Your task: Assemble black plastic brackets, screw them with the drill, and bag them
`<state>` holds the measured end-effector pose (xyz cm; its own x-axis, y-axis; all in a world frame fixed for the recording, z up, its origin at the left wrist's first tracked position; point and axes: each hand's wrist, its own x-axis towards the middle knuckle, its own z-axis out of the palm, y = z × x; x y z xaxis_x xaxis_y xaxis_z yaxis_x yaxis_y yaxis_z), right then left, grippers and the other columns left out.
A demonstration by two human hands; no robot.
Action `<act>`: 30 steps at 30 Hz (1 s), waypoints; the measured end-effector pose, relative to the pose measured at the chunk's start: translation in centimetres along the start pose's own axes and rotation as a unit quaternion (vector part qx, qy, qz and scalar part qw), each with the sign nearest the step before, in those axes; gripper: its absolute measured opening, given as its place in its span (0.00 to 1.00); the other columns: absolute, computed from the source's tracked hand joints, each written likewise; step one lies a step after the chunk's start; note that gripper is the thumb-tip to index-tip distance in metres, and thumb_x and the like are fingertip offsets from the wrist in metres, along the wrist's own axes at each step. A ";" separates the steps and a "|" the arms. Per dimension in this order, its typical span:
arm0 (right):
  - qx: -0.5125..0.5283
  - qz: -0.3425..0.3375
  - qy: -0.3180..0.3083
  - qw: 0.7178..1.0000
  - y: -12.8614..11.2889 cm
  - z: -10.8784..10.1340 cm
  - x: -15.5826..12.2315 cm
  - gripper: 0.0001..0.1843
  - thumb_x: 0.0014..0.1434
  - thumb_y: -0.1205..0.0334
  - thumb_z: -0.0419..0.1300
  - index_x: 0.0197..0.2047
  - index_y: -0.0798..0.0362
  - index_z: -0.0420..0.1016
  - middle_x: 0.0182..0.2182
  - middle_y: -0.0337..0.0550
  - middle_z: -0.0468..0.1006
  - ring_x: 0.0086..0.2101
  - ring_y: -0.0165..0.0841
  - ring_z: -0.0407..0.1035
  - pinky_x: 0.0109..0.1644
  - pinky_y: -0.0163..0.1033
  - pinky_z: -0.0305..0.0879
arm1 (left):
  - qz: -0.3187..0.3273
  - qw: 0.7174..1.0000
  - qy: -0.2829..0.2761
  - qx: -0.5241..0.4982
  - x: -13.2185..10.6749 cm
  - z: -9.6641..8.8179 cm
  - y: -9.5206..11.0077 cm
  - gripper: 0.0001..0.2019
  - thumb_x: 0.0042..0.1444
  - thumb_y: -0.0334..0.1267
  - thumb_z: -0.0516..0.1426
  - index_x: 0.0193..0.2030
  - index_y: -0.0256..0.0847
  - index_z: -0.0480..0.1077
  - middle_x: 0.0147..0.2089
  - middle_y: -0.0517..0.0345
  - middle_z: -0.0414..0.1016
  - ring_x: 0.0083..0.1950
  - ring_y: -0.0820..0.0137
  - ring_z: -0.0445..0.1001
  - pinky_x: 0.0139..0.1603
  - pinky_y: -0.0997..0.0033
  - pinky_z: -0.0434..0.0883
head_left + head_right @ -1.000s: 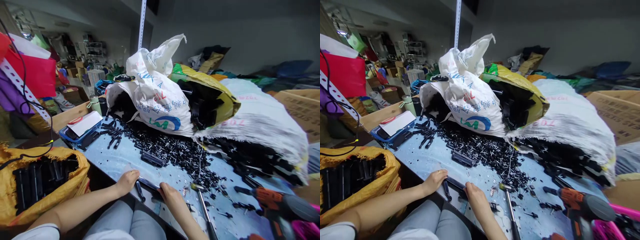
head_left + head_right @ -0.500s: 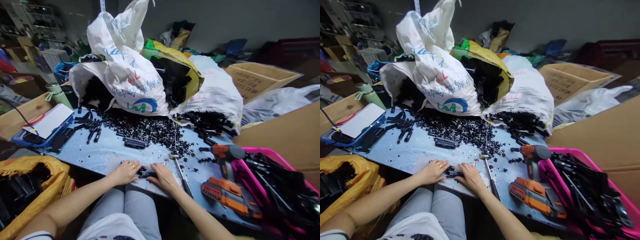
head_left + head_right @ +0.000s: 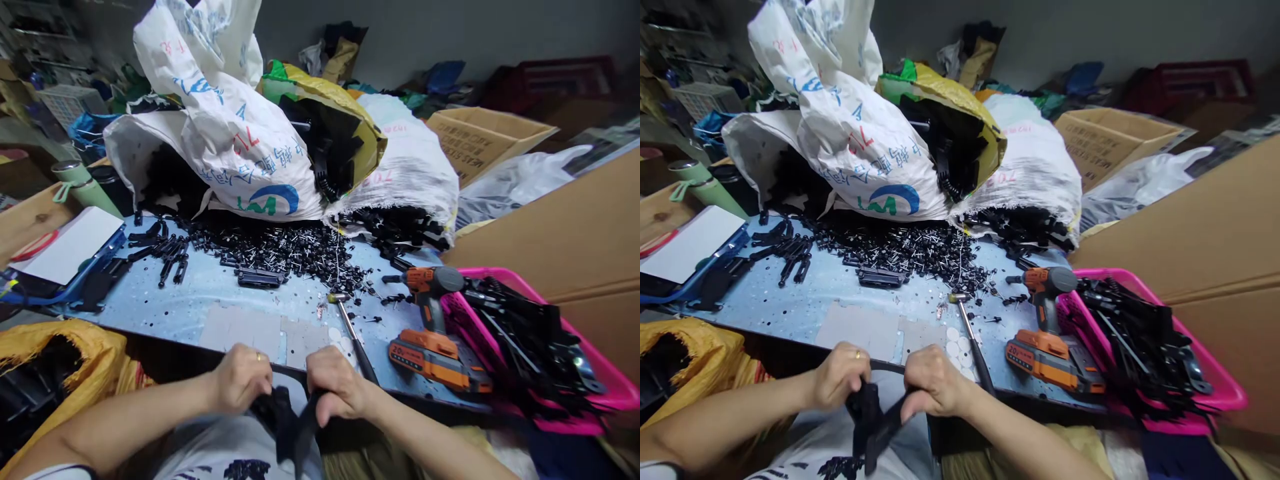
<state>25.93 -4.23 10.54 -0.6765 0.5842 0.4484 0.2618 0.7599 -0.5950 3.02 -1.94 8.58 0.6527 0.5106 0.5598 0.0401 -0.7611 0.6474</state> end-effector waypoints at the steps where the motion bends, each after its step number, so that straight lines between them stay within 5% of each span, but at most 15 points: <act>1: 0.065 -0.011 0.016 0.998 -0.9 0.3 0.3 0.29 0.63 0.39 0.43 0.22 0.53 0.63 0.15 0.37 0.62 0.19 0.27 0.57 0.24 0.35 0.48 | -0.010 0.999 0.027 -0.044 0.0 0.3 1.6 0.26 0.66 0.49 0.36 0.26 0.38 0.64 0.20 0.58 0.65 0.21 0.75 0.64 0.24 0.75 0.59; 4: 0.220 -0.017 0.099 0.970 -2.5 2.6 0.7 0.26 0.65 0.43 0.44 0.23 0.52 0.61 0.15 0.36 0.60 0.18 0.27 0.57 0.24 0.34 0.50 | -0.021 0.984 0.116 -0.131 0.3 1.8 4.7 0.26 0.66 0.49 0.35 0.26 0.38 0.63 0.19 0.59 0.62 0.21 0.76 0.63 0.25 0.75 0.60; 7: 0.263 0.037 0.288 0.920 -1.8 6.9 1.0 0.22 0.61 0.40 0.46 0.34 0.49 0.66 0.25 0.40 0.67 0.26 0.31 0.64 0.31 0.37 0.62 | 0.000 0.973 0.193 -0.129 0.5 3.6 5.1 0.27 0.65 0.52 0.36 0.32 0.38 0.68 0.23 0.56 0.67 0.25 0.74 0.67 0.29 0.74 0.64; 10: 0.260 0.120 0.445 0.848 1.2 10.8 1.6 0.28 0.60 0.35 0.37 0.47 0.44 0.64 0.48 0.47 0.66 0.44 0.38 0.67 0.47 0.49 0.65 | 0.035 0.976 0.208 -0.056 0.4 5.2 3.3 0.31 0.63 0.56 0.34 0.50 0.38 0.68 0.37 0.47 0.74 0.39 0.66 0.73 0.38 0.67 0.70; 13: 0.244 0.177 0.426 0.853 6.0 11.4 2.4 0.29 0.59 0.35 0.40 0.52 0.44 0.63 0.57 0.46 0.60 0.54 0.40 0.62 0.56 0.53 0.60 | 0.074 0.977 0.176 0.096 -0.1 5.7 -0.4 0.36 0.60 0.61 0.34 0.61 0.35 0.60 0.41 0.44 0.74 0.43 0.62 0.73 0.41 0.64 0.71; 16: 0.173 0.279 0.394 0.858 11.6 9.1 3.1 0.30 0.56 0.37 0.51 0.55 0.47 0.65 0.60 0.47 0.60 0.59 0.41 0.54 0.62 0.52 0.52 | 0.067 0.946 0.127 0.291 -0.9 5.0 -5.4 0.38 0.57 0.64 0.39 0.61 0.34 0.61 0.35 0.46 0.74 0.37 0.63 0.73 0.37 0.65 0.71; 19: 0.173 0.392 0.350 0.833 15.9 7.0 3.9 0.35 0.58 0.34 0.42 0.55 0.50 0.67 0.57 0.49 0.65 0.59 0.41 0.55 0.63 0.52 0.50 | -0.001 0.917 0.033 0.397 -1.4 3.6 -10.0 0.38 0.56 0.64 0.42 0.59 0.32 0.64 0.38 0.43 0.74 0.42 0.60 0.73 0.43 0.62 0.71; 22: 0.119 0.387 0.291 0.867 18.5 5.4 5.7 0.33 0.58 0.36 0.46 0.55 0.51 0.68 0.58 0.49 0.65 0.60 0.41 0.54 0.65 0.51 0.46 | -0.082 0.890 -0.041 0.446 -0.9 2.1 -13.3 0.39 0.54 0.62 0.49 0.63 0.31 0.59 0.56 0.34 0.66 0.62 0.49 0.61 0.58 0.52 0.63; 25: 0.002 0.333 0.357 0.873 21.5 1.3 8.5 0.29 0.59 0.43 0.51 0.57 0.54 0.65 0.58 0.51 0.64 0.58 0.38 0.58 0.62 0.46 0.51 | -0.144 0.865 -0.092 0.471 0.4 0.5 -15.6 0.42 0.52 0.60 0.54 0.65 0.30 0.54 0.68 0.34 0.49 0.70 0.46 0.42 0.65 0.47 0.50; 30: -0.177 0.447 0.482 0.732 28.2 -11.2 12.8 0.24 0.65 0.58 0.45 0.54 0.72 0.58 0.48 0.64 0.69 0.48 0.33 0.64 0.53 0.41 0.58 | -0.145 0.862 -0.145 0.463 2.0 -1.3 -17.4 0.40 0.55 0.59 0.51 0.66 0.32 0.52 0.66 0.36 0.54 0.70 0.52 0.45 0.67 0.44 0.41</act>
<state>32.33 27.90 6.96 0.6298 0.6938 0.3493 0.5814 -0.1228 -0.8043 2.61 12.83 -0.91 0.6699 0.7140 0.2035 0.7329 -0.6797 -0.0281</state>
